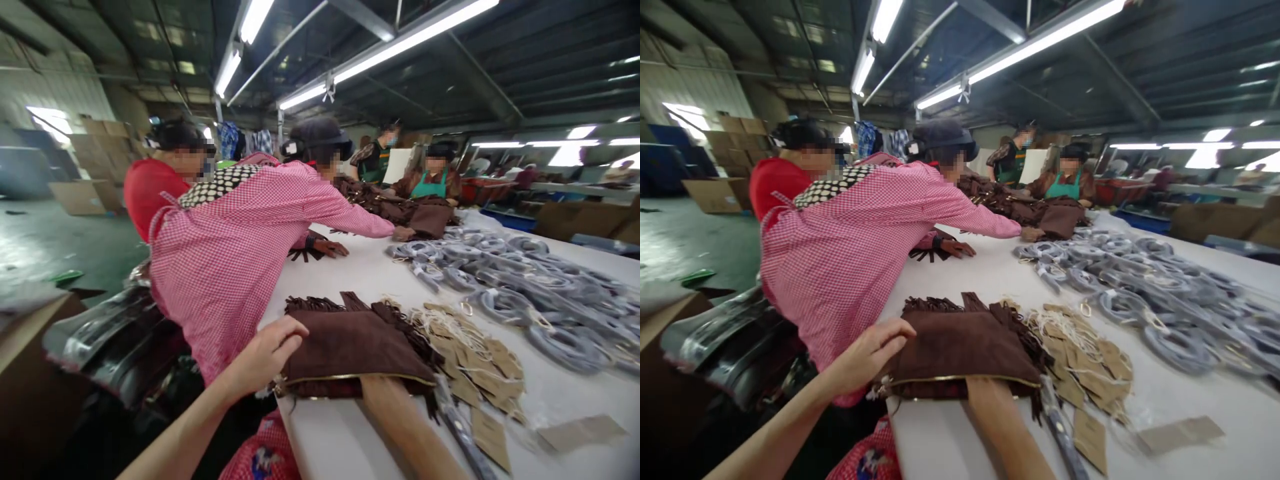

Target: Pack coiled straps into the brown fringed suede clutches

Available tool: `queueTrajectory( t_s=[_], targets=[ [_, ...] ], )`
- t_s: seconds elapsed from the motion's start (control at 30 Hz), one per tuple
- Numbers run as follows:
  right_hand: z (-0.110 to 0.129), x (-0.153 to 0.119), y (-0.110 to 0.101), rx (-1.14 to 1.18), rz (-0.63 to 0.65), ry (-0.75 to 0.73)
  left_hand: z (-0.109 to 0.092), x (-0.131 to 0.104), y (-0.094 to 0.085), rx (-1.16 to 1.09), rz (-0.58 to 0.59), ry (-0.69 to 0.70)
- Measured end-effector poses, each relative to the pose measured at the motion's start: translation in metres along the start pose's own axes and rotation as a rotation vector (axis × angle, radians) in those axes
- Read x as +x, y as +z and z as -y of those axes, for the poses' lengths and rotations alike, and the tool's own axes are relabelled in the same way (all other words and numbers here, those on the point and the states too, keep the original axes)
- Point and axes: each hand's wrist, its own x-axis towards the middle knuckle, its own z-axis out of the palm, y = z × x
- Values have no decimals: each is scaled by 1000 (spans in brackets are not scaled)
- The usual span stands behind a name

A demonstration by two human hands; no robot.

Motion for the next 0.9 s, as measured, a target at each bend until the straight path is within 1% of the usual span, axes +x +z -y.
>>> queueTrajectory(
  t_s=[0.03,0.07,0.13,0.2,0.27,0.37,0.43,0.5,0.57,0.67,0.73,0.83,0.9],
  targets=[
    [0,-9,-1,-14,3,4,7,-9,-4,26,-26,-47],
    [0,-18,-3,-28,4,8,14,-17,-6,49,-23,-88],
    [0,-37,-11,-42,-18,6,23,-34,-9,71,51,-130],
    [-2,-52,-19,-42,-79,0,27,-46,-8,66,133,-114],
    [-6,-61,-22,-25,-133,4,27,-53,-5,62,161,-87],
    [-10,-61,-25,17,-128,27,23,-56,1,106,157,-99],
    [-6,-57,-33,35,-119,36,20,-56,4,158,156,-110],
    [6,-52,-47,93,-104,27,19,-56,6,183,159,-127],
    [23,-47,-65,239,-60,-18,18,-59,5,146,181,-162],
    [51,-38,-87,517,12,-91,19,-64,4,-40,226,-246],
    [67,-30,-94,649,31,-112,21,-68,4,-274,237,-295],
    [89,-16,-90,713,93,-95,25,-75,10,-687,237,-316],
    [103,-8,-81,651,143,-63,28,-78,17,-856,227,-320]
  ],
)
